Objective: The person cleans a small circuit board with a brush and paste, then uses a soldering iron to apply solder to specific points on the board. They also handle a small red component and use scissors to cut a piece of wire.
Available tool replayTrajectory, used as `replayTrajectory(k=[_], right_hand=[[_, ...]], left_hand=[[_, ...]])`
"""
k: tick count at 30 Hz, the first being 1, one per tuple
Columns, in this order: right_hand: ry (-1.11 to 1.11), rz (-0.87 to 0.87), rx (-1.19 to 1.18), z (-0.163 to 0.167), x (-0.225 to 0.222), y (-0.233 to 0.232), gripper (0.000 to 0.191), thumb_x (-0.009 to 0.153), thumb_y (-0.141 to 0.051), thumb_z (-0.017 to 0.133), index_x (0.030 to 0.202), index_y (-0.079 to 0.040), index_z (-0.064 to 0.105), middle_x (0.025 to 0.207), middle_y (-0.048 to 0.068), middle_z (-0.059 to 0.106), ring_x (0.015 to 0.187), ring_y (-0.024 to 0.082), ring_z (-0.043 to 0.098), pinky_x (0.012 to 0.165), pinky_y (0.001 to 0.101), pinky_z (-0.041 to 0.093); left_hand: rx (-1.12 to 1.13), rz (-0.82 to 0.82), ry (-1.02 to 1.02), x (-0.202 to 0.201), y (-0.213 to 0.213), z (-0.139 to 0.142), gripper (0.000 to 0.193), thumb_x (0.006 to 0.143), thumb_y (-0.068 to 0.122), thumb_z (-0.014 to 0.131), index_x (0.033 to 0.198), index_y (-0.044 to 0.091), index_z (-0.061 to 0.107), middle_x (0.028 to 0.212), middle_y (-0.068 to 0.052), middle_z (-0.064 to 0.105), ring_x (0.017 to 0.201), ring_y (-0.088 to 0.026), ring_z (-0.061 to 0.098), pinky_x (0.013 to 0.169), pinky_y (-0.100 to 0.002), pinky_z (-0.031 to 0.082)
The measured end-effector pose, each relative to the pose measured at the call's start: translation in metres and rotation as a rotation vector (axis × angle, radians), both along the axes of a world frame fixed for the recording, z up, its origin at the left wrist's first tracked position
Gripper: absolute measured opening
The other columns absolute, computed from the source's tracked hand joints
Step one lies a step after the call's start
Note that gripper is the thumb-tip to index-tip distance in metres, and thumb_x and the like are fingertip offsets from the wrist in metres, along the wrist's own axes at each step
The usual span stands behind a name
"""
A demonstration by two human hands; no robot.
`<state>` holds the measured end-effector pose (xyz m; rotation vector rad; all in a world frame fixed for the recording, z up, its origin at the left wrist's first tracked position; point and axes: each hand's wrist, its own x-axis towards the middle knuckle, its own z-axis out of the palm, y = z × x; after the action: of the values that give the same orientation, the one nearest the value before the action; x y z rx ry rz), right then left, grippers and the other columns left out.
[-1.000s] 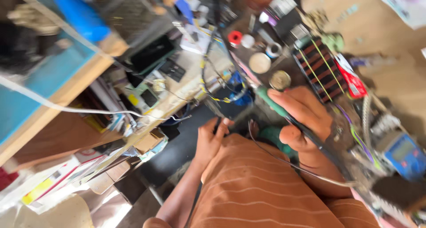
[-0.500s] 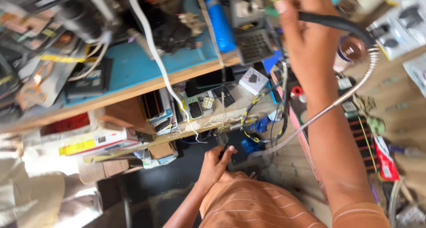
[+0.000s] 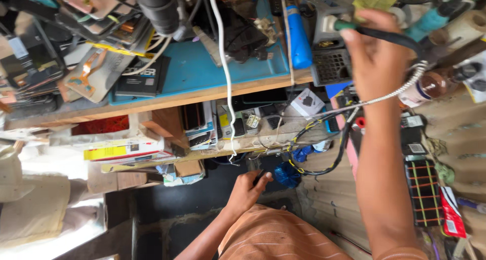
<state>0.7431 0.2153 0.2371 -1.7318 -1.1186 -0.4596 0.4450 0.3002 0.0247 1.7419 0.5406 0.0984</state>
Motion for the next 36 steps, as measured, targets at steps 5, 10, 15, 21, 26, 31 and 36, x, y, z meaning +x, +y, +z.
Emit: replayTrajectory(k=[5,10,15,21,26,31,36], right_hand=[[0.22,-0.045,0.477,-0.059,-0.037,-0.073,0.026,0.112,0.0,0.067,0.136,0.005,0.059,0.13,0.014,0.07,0.102,0.02,0.07,0.09,0.0291,0.058],[0.488,-0.363,0.265,-0.184,-0.069,-0.096,0.022,0.106,-0.005,0.065,0.126,0.006,0.064,0.108,0.015,0.075,0.09,0.02,0.068,0.077,0.0281,0.053],[0.644,0.161,-0.438,-0.239,-0.128,-0.083,0.024,0.105,-0.007,0.064,0.126,0.003,0.066,0.102,0.016,0.076,0.088,0.02,0.07,0.082,0.0299,0.054],[0.577,0.492,-0.68,-0.204,-0.151,-0.065,0.025,0.103,-0.01,0.064,0.124,0.002,0.069,0.1,0.015,0.076,0.09,0.019,0.071,0.086,0.0303,0.055],[0.636,0.655,-0.528,-0.173,-0.167,-0.046,0.024,0.112,-0.011,0.061,0.131,0.003,0.065,0.111,0.012,0.071,0.095,0.013,0.067,0.086,0.0253,0.055],[0.617,0.763,-0.677,-0.166,-0.223,-0.033,0.022,0.113,-0.008,0.061,0.132,0.003,0.066,0.113,0.012,0.073,0.094,0.012,0.066,0.086,0.0238,0.053],[0.498,0.974,-0.855,-0.165,-0.279,-0.029,0.022,0.111,-0.008,0.062,0.129,0.003,0.067,0.11,0.012,0.073,0.094,0.013,0.067,0.085,0.0242,0.053]], left_hand=[[0.071,-0.011,0.015,0.005,0.002,-0.008,0.042,0.099,0.043,0.063,0.092,0.003,0.073,0.067,-0.015,0.066,0.058,-0.028,0.062,0.059,-0.04,0.049],[0.168,0.078,-0.189,0.015,-0.002,-0.026,0.039,0.1,0.042,0.056,0.105,0.008,0.075,0.089,-0.019,0.072,0.084,-0.039,0.069,0.076,-0.046,0.053],[0.186,0.204,-0.179,0.018,-0.01,-0.038,0.044,0.104,0.047,0.053,0.107,0.009,0.075,0.099,-0.016,0.074,0.095,-0.036,0.072,0.085,-0.046,0.057],[0.136,0.416,-0.248,0.004,-0.038,-0.024,0.049,0.105,0.052,0.047,0.108,0.011,0.074,0.095,-0.011,0.078,0.091,-0.034,0.074,0.081,-0.046,0.057],[0.091,0.545,-0.139,-0.029,-0.062,0.0,0.051,0.1,0.055,0.046,0.107,0.014,0.075,0.092,-0.011,0.079,0.085,-0.035,0.075,0.077,-0.046,0.058],[0.028,0.882,0.044,-0.088,-0.081,-0.017,0.051,0.096,0.057,0.052,0.108,0.014,0.077,0.093,-0.016,0.077,0.087,-0.037,0.073,0.08,-0.048,0.057],[-0.393,1.332,0.137,-0.185,-0.108,-0.046,0.039,0.08,0.039,0.074,0.097,0.004,0.077,0.076,-0.012,0.077,0.069,-0.024,0.077,0.07,-0.036,0.058]])
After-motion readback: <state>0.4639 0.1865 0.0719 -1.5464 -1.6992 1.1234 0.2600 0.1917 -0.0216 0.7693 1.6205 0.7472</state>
